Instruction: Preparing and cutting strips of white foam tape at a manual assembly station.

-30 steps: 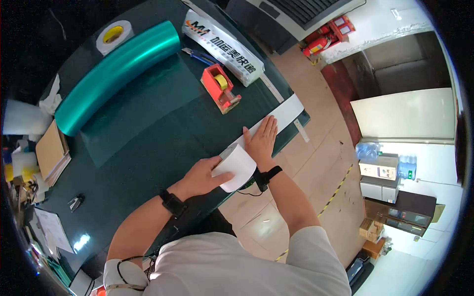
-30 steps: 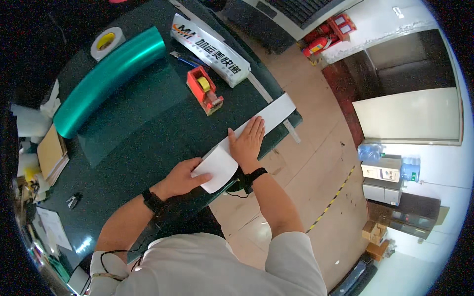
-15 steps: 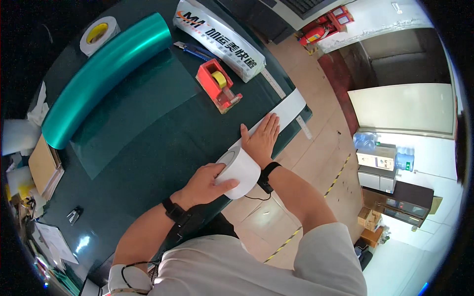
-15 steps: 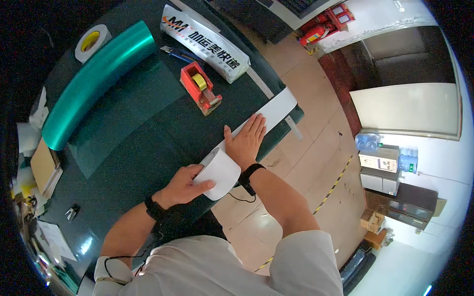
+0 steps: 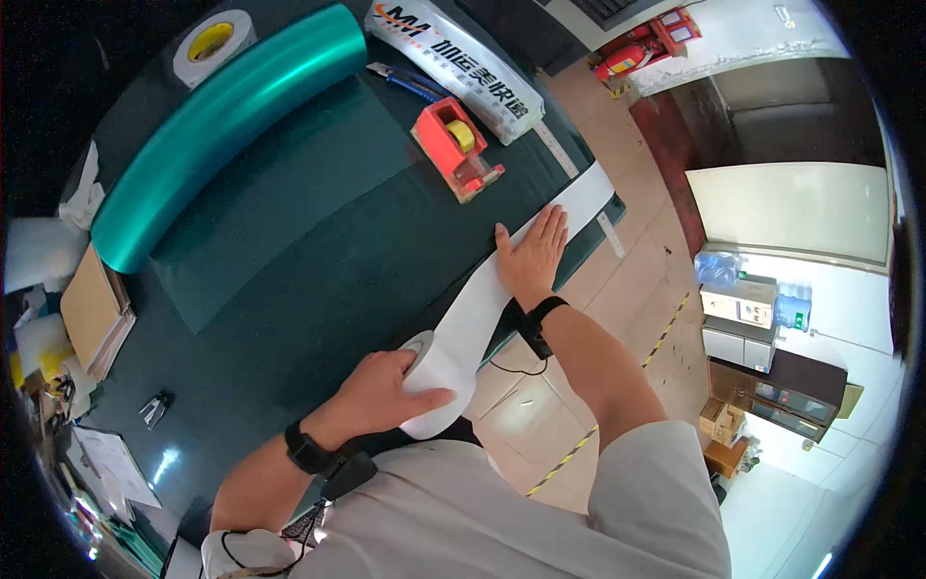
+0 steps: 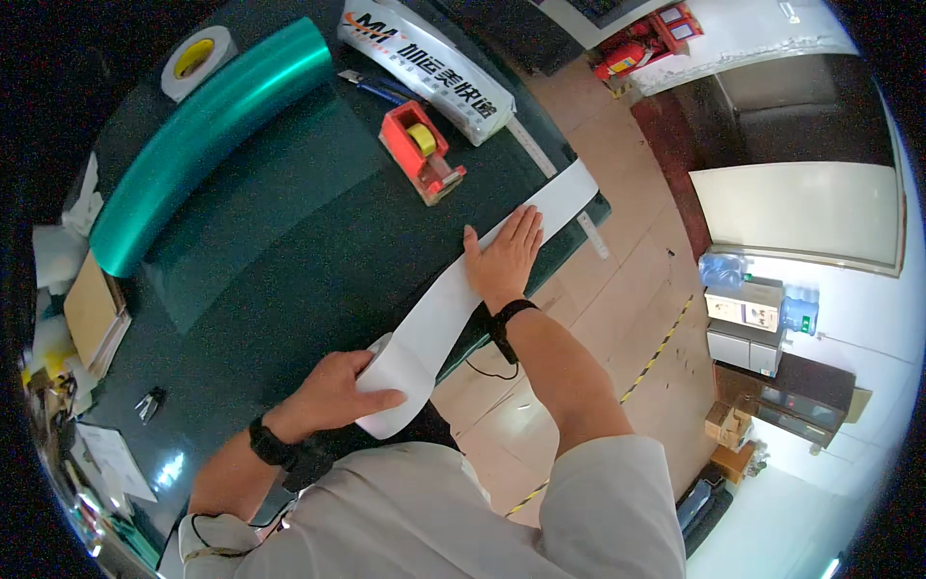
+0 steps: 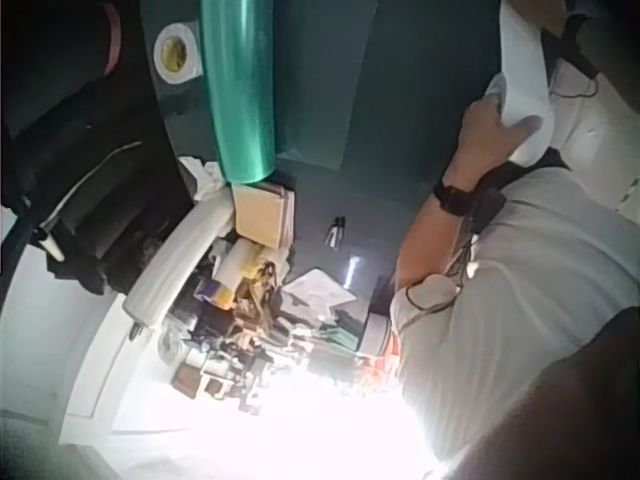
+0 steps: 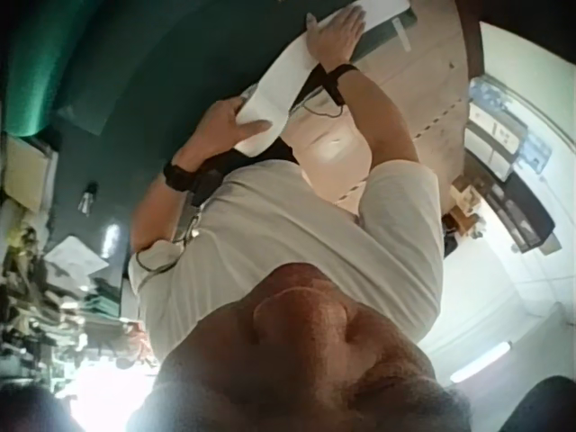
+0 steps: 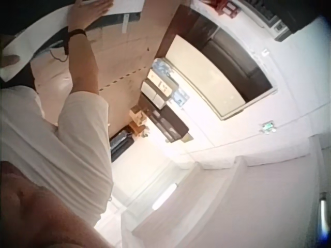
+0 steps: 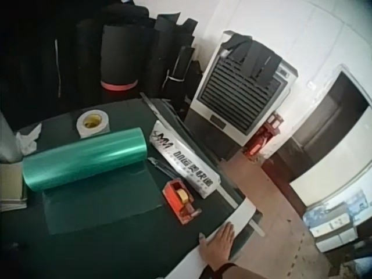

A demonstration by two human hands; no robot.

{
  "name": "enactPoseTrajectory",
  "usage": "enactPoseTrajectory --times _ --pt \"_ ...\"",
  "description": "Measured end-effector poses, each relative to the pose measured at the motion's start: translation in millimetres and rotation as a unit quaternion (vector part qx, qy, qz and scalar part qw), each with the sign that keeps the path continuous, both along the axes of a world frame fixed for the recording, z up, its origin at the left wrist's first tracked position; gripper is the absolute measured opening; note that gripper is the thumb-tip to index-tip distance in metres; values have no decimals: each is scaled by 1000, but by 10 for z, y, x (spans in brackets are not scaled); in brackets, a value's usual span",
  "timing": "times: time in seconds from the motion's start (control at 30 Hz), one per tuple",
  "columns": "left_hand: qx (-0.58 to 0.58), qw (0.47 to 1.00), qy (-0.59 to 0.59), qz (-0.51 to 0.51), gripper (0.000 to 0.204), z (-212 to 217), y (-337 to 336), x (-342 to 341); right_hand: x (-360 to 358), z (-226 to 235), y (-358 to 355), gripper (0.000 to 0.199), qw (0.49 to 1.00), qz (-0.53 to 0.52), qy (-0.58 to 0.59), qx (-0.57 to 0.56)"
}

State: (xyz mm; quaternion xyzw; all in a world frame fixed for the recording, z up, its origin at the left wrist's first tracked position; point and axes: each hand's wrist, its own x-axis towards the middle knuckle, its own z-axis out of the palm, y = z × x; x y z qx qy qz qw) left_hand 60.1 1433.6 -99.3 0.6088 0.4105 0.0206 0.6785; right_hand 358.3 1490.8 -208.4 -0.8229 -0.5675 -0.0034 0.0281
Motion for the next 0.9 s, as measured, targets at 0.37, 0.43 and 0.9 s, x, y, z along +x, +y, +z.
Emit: enactPoseTrajectory --times 0.37,0.43,0.9 --pt "-35 997 62 26 51 200 -549 -1180 -2 -112 12 93 1000 -4 -17 -7" --pt "-52 995 87 -4 54 200 -756 -1564 -21 -93 20 94 1000 -6 -17 -25" --pt "-196 939 247 135 51 529 -2488 -3867 680 -612 156 86 990 32 -133 -20"
